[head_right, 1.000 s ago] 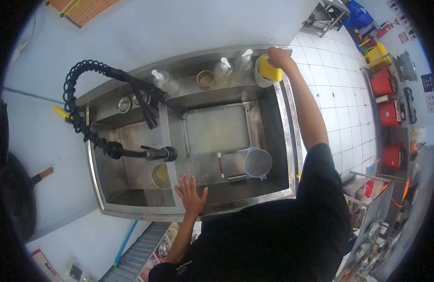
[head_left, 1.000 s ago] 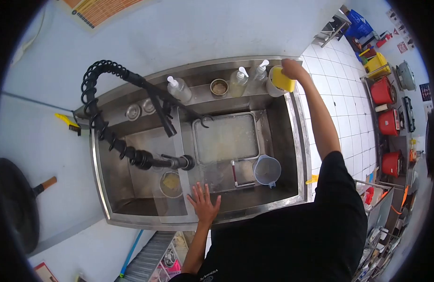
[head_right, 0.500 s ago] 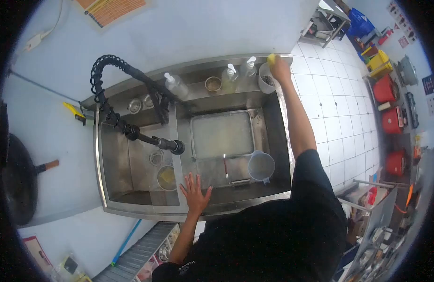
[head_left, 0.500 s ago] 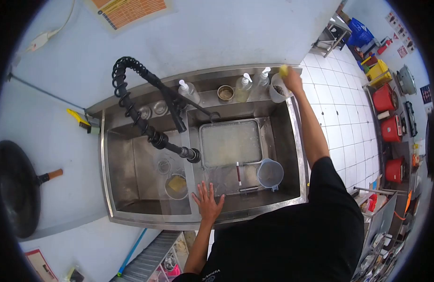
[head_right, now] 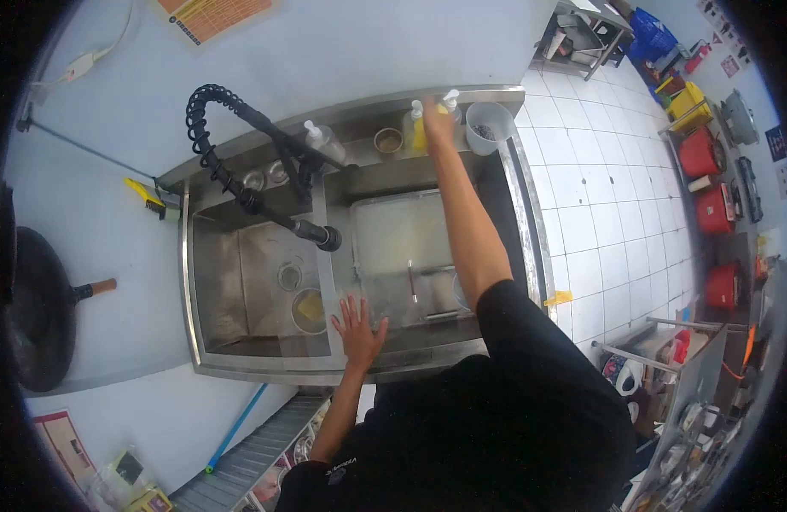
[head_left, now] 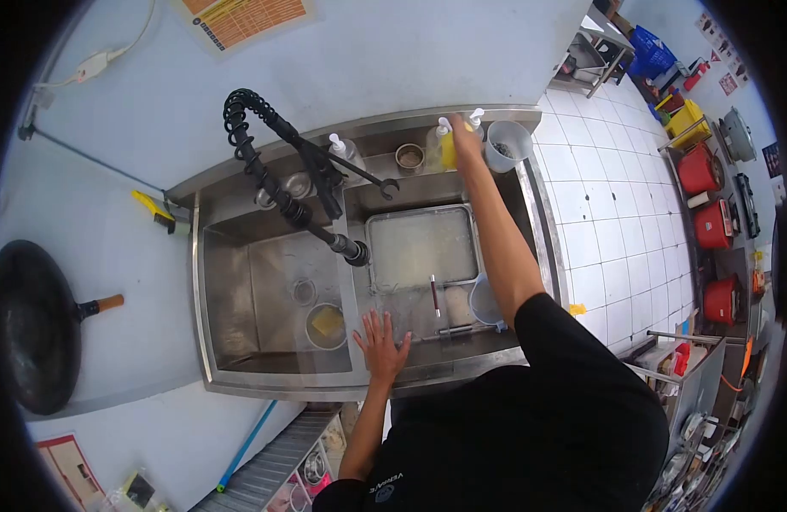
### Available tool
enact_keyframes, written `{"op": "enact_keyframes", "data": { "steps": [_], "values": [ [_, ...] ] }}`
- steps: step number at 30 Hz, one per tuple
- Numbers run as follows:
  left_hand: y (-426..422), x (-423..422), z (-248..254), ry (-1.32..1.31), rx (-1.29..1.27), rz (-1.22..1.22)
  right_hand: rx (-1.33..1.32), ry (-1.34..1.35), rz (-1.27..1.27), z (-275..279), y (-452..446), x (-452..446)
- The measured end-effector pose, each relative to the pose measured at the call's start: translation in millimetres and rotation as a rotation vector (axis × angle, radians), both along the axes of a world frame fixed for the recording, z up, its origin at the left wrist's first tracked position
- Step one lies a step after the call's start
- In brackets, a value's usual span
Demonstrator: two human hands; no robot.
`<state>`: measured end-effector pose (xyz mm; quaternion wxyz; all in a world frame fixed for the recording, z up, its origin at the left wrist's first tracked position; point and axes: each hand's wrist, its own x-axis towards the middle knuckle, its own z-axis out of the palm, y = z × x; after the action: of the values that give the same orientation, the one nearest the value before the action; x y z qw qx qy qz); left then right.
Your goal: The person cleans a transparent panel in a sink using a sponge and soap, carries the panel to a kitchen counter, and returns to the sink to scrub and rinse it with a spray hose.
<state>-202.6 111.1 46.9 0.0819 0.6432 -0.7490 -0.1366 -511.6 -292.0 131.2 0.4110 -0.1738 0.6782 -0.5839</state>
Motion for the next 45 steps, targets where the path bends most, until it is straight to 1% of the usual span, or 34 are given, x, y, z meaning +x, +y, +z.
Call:
{"op": "enact_keyframes", "data": {
  "steps": [2,3,6,9,11,12,15,18,21,25,27,29,30,33,36,39,42,45],
  "values": [
    [-1,2,-5,-0.002,-0.032,-0.001,0.149,0.450,-0.174,11,-12,19],
    [0,2,-4,0.006,-0.038,0.001,0.229,0.470,-0.165,10,-17,20],
    [-1,3,-5,0.025,-0.048,0.001,0.145,0.419,-0.018,7,-27,13],
    [-1,4,-5,0.033,-0.040,0.003,-0.055,0.144,0.039,-2,-29,5],
    [0,5,-4,0.044,-0.036,0.007,-0.054,-0.160,0.121,-17,-43,-8],
    [1,6,-4,0.040,-0.041,0.005,-0.051,-0.310,0.160,-13,-42,-8],
    [0,5,-7,0.041,-0.052,0.002,0.031,-0.400,0.194,6,-33,-10],
    [0,9,-8,0.051,-0.043,-0.001,0.109,-0.418,0.235,12,-25,-20],
    [1,9,-7,0.070,-0.040,-0.001,0.115,-0.431,0.260,5,-21,-28],
    [0,9,-6,0.076,-0.039,-0.013,0.154,-0.358,0.230,1,-26,-31],
    [1,11,-5,0.080,-0.048,-0.015,0.209,-0.280,0.246,13,-26,-28],
    [0,12,-7,0.087,-0.061,-0.022,0.178,-0.333,0.312,31,-25,-26],
    [1,13,-5,0.089,-0.061,-0.029,0.180,-0.360,0.341,32,-19,-28],
    [-1,16,-4,0.088,-0.052,-0.034,0.209,-0.372,0.384,26,-26,-36],
    [-3,15,-7,0.086,-0.065,-0.024,0.255,-0.338,0.354,14,-35,-39],
    [3,13,-10,0.085,-0.072,-0.027,0.296,-0.195,0.414,2,-42,-44],
    [1,14,-10,0.083,-0.085,-0.032,0.299,-0.206,0.359,10,-39,-36],
    [0,17,-9,0.100,-0.102,-0.045,0.150,-0.316,0.449,22,-20,-34]
  ]
}}
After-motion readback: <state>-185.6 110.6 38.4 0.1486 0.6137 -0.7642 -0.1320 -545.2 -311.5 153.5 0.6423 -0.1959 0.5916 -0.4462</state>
